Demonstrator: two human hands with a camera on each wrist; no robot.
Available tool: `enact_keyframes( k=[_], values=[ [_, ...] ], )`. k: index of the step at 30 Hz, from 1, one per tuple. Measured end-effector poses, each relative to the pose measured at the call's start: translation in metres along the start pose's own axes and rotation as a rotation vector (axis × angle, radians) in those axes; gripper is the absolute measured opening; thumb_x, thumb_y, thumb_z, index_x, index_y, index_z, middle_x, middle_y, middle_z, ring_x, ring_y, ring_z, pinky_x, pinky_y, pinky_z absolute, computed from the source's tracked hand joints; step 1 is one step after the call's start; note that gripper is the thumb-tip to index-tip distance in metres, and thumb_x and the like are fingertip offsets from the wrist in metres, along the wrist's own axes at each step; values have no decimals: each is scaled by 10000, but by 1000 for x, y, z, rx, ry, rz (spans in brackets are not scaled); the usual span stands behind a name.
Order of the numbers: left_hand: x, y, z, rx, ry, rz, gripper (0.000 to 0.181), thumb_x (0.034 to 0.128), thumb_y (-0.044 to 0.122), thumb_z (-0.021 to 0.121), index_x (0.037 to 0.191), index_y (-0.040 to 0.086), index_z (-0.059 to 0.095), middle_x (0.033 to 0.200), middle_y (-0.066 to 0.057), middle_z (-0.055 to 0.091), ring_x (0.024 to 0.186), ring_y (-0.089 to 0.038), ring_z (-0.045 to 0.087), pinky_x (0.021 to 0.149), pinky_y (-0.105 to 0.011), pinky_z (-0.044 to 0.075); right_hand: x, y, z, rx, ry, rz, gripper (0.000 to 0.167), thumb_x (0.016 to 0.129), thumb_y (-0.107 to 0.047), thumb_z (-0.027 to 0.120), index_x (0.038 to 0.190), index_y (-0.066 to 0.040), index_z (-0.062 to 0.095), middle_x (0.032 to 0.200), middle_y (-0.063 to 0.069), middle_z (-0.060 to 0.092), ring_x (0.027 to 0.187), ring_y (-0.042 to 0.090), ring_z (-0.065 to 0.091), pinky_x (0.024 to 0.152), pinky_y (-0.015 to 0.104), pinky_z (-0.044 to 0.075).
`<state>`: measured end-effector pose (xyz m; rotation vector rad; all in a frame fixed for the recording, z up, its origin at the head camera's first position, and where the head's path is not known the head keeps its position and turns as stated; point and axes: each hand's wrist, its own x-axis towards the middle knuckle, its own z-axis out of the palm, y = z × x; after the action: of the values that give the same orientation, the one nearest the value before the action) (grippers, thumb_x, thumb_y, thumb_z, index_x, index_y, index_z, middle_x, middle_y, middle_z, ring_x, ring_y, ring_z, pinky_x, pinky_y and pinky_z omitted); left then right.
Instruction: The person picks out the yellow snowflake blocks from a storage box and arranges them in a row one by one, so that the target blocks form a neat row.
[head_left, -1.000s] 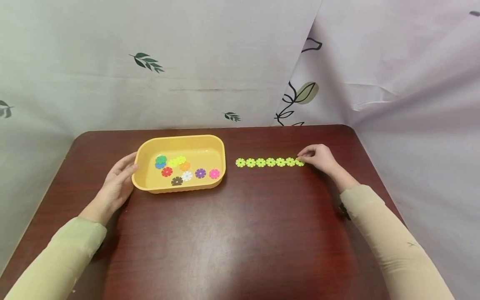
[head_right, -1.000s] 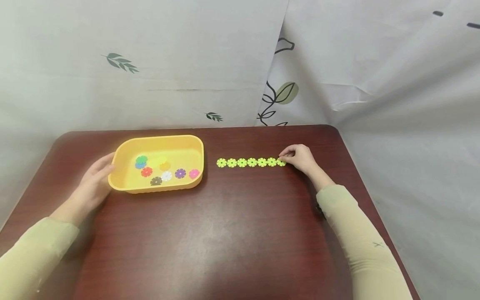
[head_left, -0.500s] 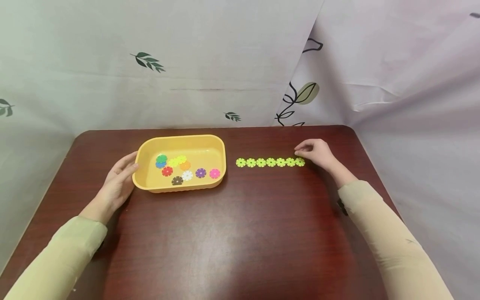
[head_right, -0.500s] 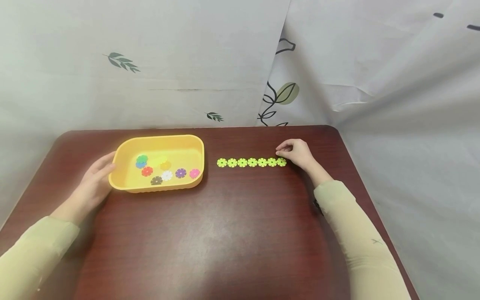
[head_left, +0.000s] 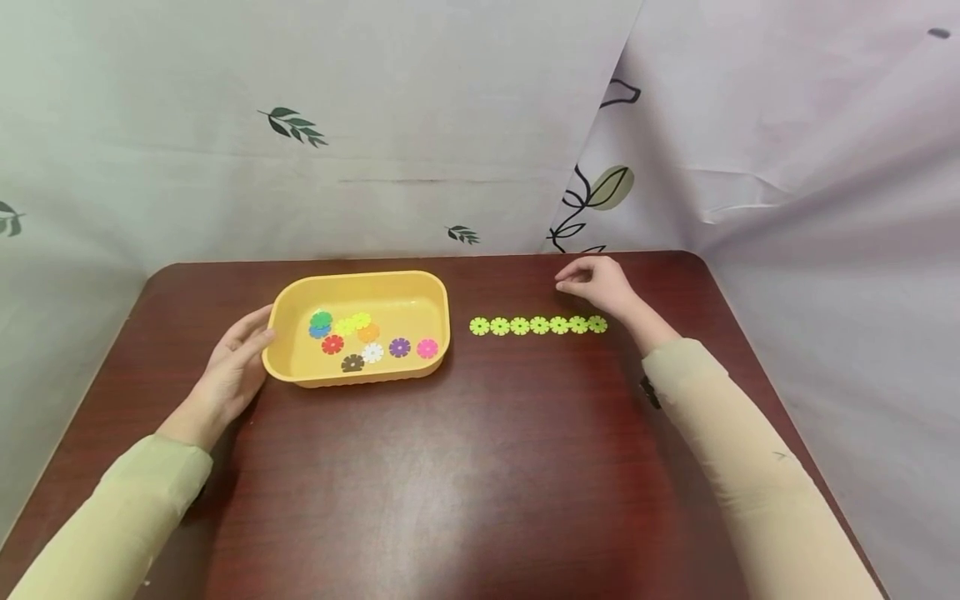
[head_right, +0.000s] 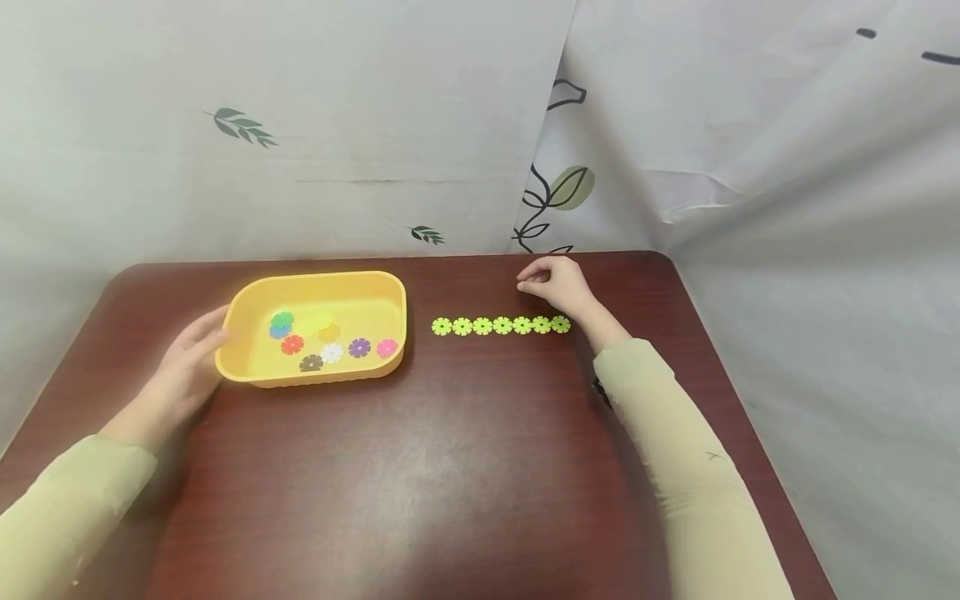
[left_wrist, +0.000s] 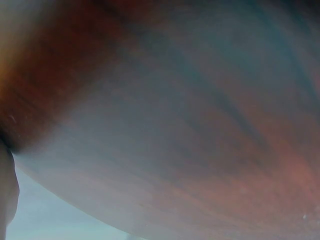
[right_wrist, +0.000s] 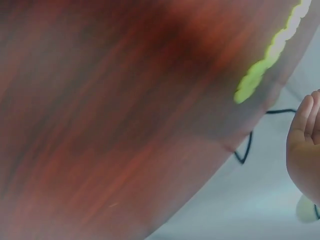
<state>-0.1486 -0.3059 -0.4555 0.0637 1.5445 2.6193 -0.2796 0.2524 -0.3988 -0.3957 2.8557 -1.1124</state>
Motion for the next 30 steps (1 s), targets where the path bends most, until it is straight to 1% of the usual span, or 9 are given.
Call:
enact_keyframes(
  k=[4, 7, 17, 27, 30],
  values=[
    [0, 0, 0, 7, -4, -2, 388, 1105, -32, 456, 1371, 175, 647, 1345, 71, 707, 1209, -43, 686, 966, -174, 572, 9, -17, 10, 17, -20, -21, 182, 966, -143, 795, 1103, -23, 805, 1039, 190, 787, 900, 224, 712, 815, 259, 538],
    [0, 0, 0, 14, -6, -3, 387, 1105, -29, 459, 1375, 178, 643, 1347, 71, 700, 1209, -41, 684, 965, -174, 573, 15, -30, 17, 35, -38, -40, 179, 969, -133, 790, 1104, -16, 803, 1044, 192, 778, 931, 278, 711, 829, 283, 541],
    [1, -2, -1, 9, 1, 4, 388, 1104, -32, 456, 1371, 172, 648, 1335, 63, 709, 1204, -47, 684, 966, -175, 570, 35, -73, 43, 82, -108, -113, 184, 976, -116, 779, 1117, 1, 795, 1089, 172, 782, 974, 285, 686, 881, 358, 548],
    [2, -3, -1, 1, -16, 16, 401, 1105, -45, 437, 1378, 161, 647, 1338, 51, 713, 1205, -53, 687, 970, -175, 568, 42, -107, 70, 154, -123, -161, 207, 967, -119, 793, 1127, 13, 794, 1111, 163, 787, 975, 267, 691, 885, 325, 560],
    [2, -3, -1, 1, -18, 18, 403, 1105, -47, 437, 1380, 159, 647, 1344, 53, 710, 1210, -52, 686, 973, -174, 568, 42, -117, 77, 173, -123, -174, 188, 964, -121, 797, 1112, -4, 802, 1094, 159, 793, 967, 260, 695, 885, 321, 567]
  ],
)
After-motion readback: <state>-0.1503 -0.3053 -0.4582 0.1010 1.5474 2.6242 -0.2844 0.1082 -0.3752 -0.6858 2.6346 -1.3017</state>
